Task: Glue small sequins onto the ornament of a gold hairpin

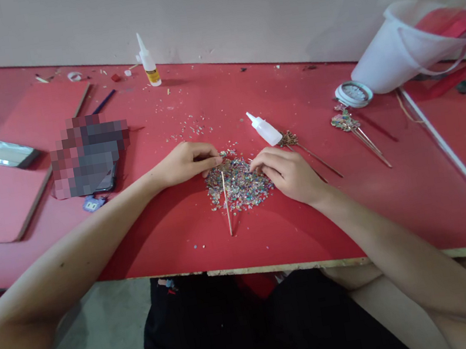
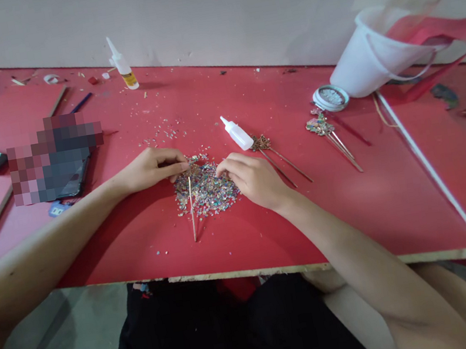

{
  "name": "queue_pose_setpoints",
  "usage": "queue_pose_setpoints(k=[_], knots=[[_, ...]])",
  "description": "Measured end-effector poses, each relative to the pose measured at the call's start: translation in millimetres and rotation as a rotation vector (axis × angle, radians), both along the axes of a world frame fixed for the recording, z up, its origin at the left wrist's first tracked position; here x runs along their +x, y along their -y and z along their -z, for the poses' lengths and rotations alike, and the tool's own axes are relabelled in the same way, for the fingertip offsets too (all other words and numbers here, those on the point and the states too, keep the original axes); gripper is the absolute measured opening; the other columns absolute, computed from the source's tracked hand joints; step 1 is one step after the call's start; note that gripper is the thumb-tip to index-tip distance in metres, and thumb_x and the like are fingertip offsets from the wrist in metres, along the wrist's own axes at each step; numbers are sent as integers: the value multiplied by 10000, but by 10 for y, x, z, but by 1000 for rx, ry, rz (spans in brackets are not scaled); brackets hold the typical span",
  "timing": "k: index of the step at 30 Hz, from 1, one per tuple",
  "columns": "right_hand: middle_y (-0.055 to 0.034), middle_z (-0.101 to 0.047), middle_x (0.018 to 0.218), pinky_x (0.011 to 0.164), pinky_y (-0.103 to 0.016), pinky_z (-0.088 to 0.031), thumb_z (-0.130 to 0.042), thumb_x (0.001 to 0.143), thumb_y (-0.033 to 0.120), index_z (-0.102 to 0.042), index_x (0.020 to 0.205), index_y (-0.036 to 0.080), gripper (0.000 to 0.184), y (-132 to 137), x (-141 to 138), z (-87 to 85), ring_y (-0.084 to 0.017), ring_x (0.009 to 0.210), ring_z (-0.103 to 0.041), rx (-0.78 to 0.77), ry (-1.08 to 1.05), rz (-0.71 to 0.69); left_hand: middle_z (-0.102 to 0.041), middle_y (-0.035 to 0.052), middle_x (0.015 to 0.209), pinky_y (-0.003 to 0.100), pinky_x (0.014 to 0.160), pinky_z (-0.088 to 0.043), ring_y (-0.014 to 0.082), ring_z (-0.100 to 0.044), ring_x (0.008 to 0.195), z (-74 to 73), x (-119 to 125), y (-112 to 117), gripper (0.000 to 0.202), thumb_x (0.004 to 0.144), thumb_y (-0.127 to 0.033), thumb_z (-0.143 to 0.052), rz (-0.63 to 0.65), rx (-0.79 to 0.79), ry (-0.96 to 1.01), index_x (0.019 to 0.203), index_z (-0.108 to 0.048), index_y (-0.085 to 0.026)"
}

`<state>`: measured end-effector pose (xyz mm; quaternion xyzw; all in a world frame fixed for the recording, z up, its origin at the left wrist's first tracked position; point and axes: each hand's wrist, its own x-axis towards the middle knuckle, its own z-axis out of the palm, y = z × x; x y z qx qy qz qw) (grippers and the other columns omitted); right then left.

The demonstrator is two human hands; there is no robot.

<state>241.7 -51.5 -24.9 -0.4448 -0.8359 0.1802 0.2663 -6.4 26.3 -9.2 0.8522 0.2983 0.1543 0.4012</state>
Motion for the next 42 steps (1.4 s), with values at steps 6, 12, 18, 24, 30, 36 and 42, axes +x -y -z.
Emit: queue_pose_setpoints(k=[6,12,18,24,30,36,42], knots=[[-27,-642,944,798,-300,-470,-409,894,83,-617,951,225,258,-3,5,-4,-152,874,-608,-8,11,-3,-580,-7,610,173,591,-399,80,-527,587,11,-2,-6,273,887,-350,-506,-4,5,-7,783,-629,-130],[-29,-660,988,834,-303,-479,-423,914,110,-608,1039,228,252,-4,6,11,-155,918,-624,12,23,10,-575,-9,611,174,595,-398,78,-531,587,4,0,0,270,889,-347,-509,-6,12,-12,781,-626,-129],[-47,-686,1048,842,-335,-501,-441,958,244,-587,1094,225,200,0,-28,7,-176,939,-654,26,32,80,-575,-14,595,168,596,-398,70,-527,571,22,0,-8,272,897,-343,-507,0,12,-12,771,-623,-131],[-47,-689,1083,870,-349,-500,-433,962,247,-594,1100,224,214,4,-32,2,-184,982,-655,19,57,63,-588,-14,598,169,591,-399,74,-536,573,17,3,0,260,892,-343,-515,-10,35,-15,806,-644,-134],[-45,-688,1087,869,-344,-499,-418,966,244,-594,1107,228,226,5,-28,10,-181,977,-653,16,55,55,-588,-19,595,161,587,-398,72,-541,575,25,-1,-1,264,894,-348,-512,-5,33,-13,799,-639,-138],[-44,-689,1082,876,-336,-497,-424,966,245,-596,1102,219,221,9,-29,9,-178,981,-653,25,56,58,-581,-20,589,160,581,-397,70,-532,566,43,-9,-4,273,896,-356,-514,-9,16,-4,801,-640,-134],[-46,-695,1060,815,-327,-533,-432,960,261,-575,1146,232,236,15,-36,0,-170,914,-676,-13,26,83,-596,-14,606,165,593,-407,75,-544,582,34,-2,-4,275,895,-361,-512,-10,19,-10,806,-645,-137]])
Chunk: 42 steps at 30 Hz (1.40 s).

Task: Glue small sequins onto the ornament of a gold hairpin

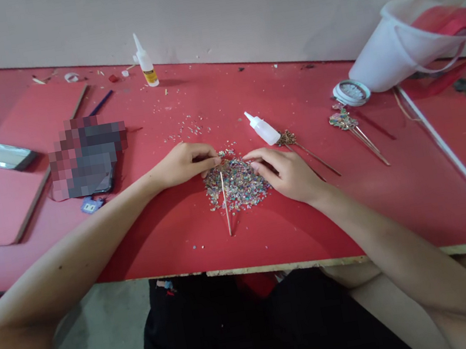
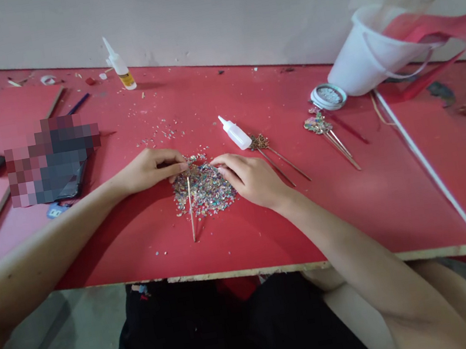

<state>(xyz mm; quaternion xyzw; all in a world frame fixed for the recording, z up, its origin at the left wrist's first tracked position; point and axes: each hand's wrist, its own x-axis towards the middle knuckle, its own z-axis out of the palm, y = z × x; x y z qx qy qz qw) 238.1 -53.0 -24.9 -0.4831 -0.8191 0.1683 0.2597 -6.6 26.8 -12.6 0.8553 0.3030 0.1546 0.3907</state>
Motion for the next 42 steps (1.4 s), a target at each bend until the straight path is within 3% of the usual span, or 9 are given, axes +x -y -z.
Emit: queue_pose_setpoints(k=[8,15,22,27,30,42], knots=[[-48,-690,1023,791,-309,-532,-427,960,255,-576,1142,219,238,5,-3,-6,-165,899,-669,17,-21,14,-605,-14,608,174,616,-410,73,-544,580,-4,5,5,277,898,-354,-500,-4,15,-9,808,-647,-137],[-58,-680,1045,860,-329,-512,-442,961,252,-592,1113,213,218,4,-25,-36,-170,946,-645,93,-38,19,-595,-12,603,172,607,-406,77,-543,581,-31,10,17,277,896,-348,-499,-6,-8,-14,796,-639,-131],[-25,-712,1007,820,-289,-530,-517,940,261,-578,1174,224,245,15,-26,-22,-143,901,-676,28,-92,-60,-616,-8,627,171,596,-397,80,-549,596,-11,4,3,278,899,-343,-505,-4,-6,-20,871,-677,-127],[-12,-718,980,842,-289,-508,-551,923,243,-653,1034,225,151,1,-14,-5,-136,905,-665,125,-87,-125,-600,-16,621,170,599,-393,75,-535,592,4,-2,-3,272,902,-345,-507,5,-6,-8,869,-674,-133],[-36,-692,971,801,-277,-509,-559,916,225,-651,1059,210,171,-7,-5,10,-132,881,-648,153,-123,-182,-597,-15,624,172,606,-394,76,-534,597,7,-5,1,284,905,-353,-500,4,-13,-6,845,-669,-132],[-45,-629,917,746,-271,-488,-572,907,301,-648,932,185,141,15,-25,11,-131,825,-608,95,-24,-317,-631,-1,666,170,601,-400,77,-547,618,23,-9,-8,273,905,-346,-509,-1,11,-6,914,-684,-137]])
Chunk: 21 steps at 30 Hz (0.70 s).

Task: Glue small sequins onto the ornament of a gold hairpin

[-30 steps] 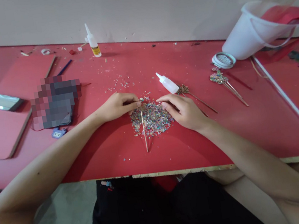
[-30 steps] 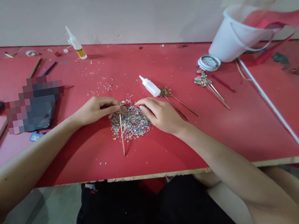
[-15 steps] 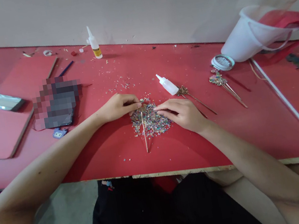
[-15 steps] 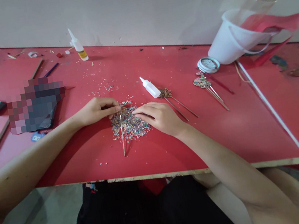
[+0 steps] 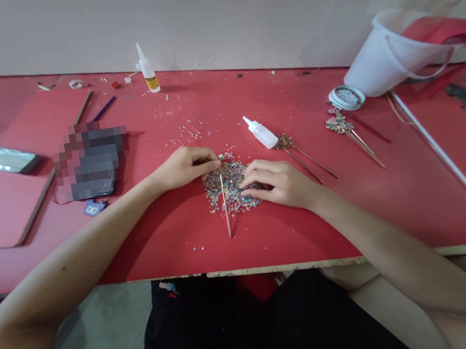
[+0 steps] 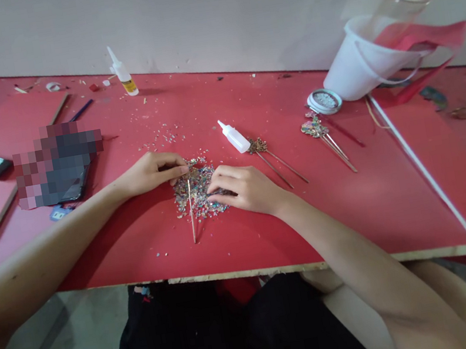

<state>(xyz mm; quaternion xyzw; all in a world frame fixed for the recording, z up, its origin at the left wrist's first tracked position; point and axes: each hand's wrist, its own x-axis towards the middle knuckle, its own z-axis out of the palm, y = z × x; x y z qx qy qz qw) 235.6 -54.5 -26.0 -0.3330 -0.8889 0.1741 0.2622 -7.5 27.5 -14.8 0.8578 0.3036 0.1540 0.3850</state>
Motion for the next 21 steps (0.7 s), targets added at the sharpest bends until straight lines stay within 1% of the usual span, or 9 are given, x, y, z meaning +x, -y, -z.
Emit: queue_pose_setpoints(k=[2,3,7,9,11,14,21], knots=[[-42,-624,930,725,-263,-482,-567,910,304,-653,921,190,143,1,10,10,-125,809,-605,25,47,-7,-631,-1,665,171,606,-402,79,-548,621,6,-3,-4,278,906,-353,-505,4,5,2,910,-683,-140],[-41,-622,935,717,-261,-478,-562,912,294,-655,921,192,139,-3,19,15,-123,802,-603,39,61,13,-626,-3,657,171,603,-400,79,-546,617,5,-3,-4,279,906,-354,-504,2,2,2,903,-682,-139],[-44,-602,932,703,-258,-468,-552,908,240,-646,950,178,121,-35,64,19,-119,774,-586,52,34,170,-591,-14,618,171,586,-387,73,-520,583,-4,-2,1,287,908,-354,-498,8,-17,5,876,-682,-135],[-41,-591,916,694,-254,-463,-553,906,237,-642,955,175,119,-45,67,10,-115,757,-574,44,5,212,-585,-16,617,170,586,-384,73,-515,582,-6,-2,1,294,910,-355,-496,12,-19,4,882,-686,-133],[-37,-590,902,701,-253,-461,-551,911,247,-638,943,179,115,-41,50,0,-116,765,-571,27,-14,212,-589,-14,627,168,588,-384,74,-520,592,-6,-1,0,290,909,-352,-499,7,-19,5,901,-688,-132],[-35,-607,910,727,-257,-463,-540,923,266,-626,945,186,120,-15,6,-9,-120,790,-580,-9,-23,167,-597,-12,632,164,587,-383,74,-531,601,-7,2,1,272,905,-338,-509,1,-25,4,912,-687,-133],[-45,-624,936,748,-272,-473,-531,931,313,-624,954,187,159,11,-36,4,-138,844,-602,-32,17,121,-601,-14,621,167,588,-385,72,-535,589,-18,10,15,264,902,-332,-514,-5,-18,6,867,-679,-129]])
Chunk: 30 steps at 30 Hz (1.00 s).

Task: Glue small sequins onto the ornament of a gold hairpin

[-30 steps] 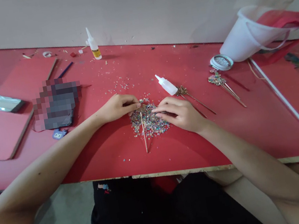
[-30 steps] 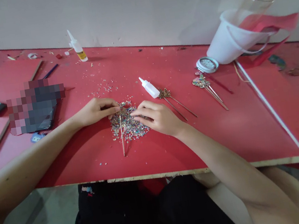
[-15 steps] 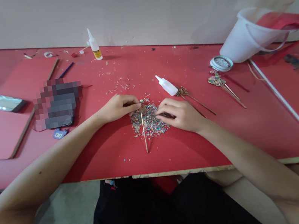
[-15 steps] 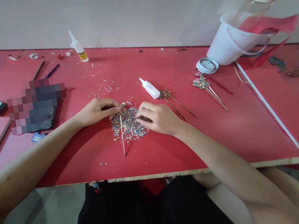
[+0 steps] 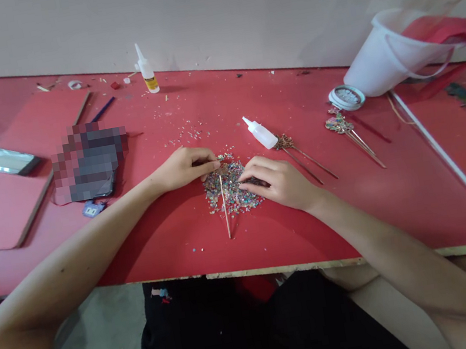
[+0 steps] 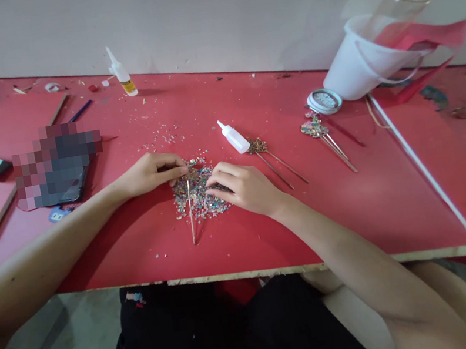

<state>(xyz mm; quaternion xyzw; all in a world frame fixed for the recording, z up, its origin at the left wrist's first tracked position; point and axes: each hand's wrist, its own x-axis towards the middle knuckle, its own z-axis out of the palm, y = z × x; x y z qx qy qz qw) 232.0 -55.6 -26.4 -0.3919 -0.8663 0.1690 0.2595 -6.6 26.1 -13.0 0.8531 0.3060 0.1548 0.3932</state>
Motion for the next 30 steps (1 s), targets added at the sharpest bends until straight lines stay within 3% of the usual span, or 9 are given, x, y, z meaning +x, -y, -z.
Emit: queue_pose_setpoints(k=[21,30], knots=[[-42,-651,934,787,-289,-485,-505,945,250,-637,925,189,147,-12,4,18,-145,873,-615,56,45,-31,-584,-15,612,177,598,-389,75,-524,584,0,2,-1,272,903,-344,-504,3,-19,0,838,-664,-134],[-34,-627,886,767,-287,-475,-535,929,242,-618,916,192,98,3,-14,-17,-134,822,-596,31,-105,31,-646,12,693,180,603,-396,83,-540,613,-13,-3,7,291,894,-359,-514,-12,-2,-13,891,-689,-126]])
